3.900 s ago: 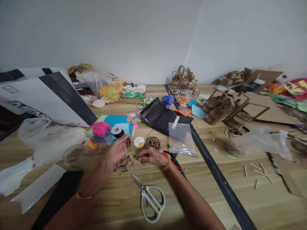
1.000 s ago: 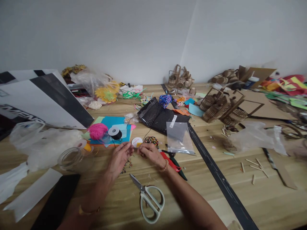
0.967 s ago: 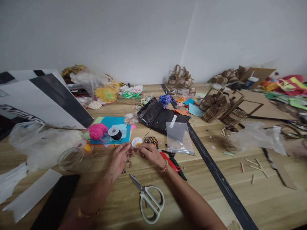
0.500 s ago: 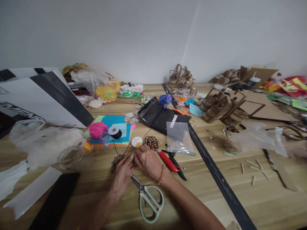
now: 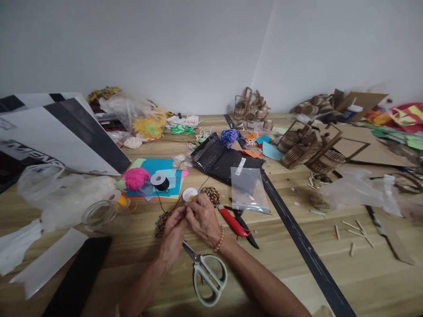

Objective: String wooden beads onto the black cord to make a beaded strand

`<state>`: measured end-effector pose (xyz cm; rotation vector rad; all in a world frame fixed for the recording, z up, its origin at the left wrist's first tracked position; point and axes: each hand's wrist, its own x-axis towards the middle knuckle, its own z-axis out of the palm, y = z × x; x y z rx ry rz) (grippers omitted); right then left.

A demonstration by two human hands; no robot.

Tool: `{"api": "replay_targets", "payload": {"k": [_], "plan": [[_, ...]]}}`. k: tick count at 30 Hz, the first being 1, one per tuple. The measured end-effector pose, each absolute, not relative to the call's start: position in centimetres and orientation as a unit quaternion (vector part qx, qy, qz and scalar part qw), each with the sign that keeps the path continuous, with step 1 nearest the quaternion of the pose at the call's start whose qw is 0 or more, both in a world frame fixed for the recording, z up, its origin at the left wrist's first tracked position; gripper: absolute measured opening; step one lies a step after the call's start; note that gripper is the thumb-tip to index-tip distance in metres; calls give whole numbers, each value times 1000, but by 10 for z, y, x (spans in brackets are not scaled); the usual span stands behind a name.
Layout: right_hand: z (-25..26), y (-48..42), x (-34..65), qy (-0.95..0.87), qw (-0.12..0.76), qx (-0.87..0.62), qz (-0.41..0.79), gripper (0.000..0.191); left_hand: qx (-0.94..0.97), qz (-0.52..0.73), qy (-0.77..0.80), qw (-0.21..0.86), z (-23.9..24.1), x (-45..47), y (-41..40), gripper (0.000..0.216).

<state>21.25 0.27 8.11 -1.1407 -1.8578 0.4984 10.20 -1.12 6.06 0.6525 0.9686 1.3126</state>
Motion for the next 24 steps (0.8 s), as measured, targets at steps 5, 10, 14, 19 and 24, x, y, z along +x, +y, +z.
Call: {"api": "replay_targets", "payload": {"k": [5, 10, 14, 19, 24], "plan": [[75, 4, 210, -706, 467, -464, 260, 24, 343, 575, 452, 589, 59, 104, -10, 20], [67, 6, 207, -636, 506, -468, 348, 23, 369, 571, 482, 552, 60, 103, -6, 18], [60, 8, 205, -568, 548, -449, 419, 22, 390, 567, 483, 541, 61, 100, -3, 15], [57, 10, 205, -539, 555, -425, 470, 23, 394, 560, 475, 553, 58, 98, -4, 12], [57, 11, 206, -524, 564, -407, 492, 24, 363, 550, 457, 597, 56, 97, -5, 19]]}}
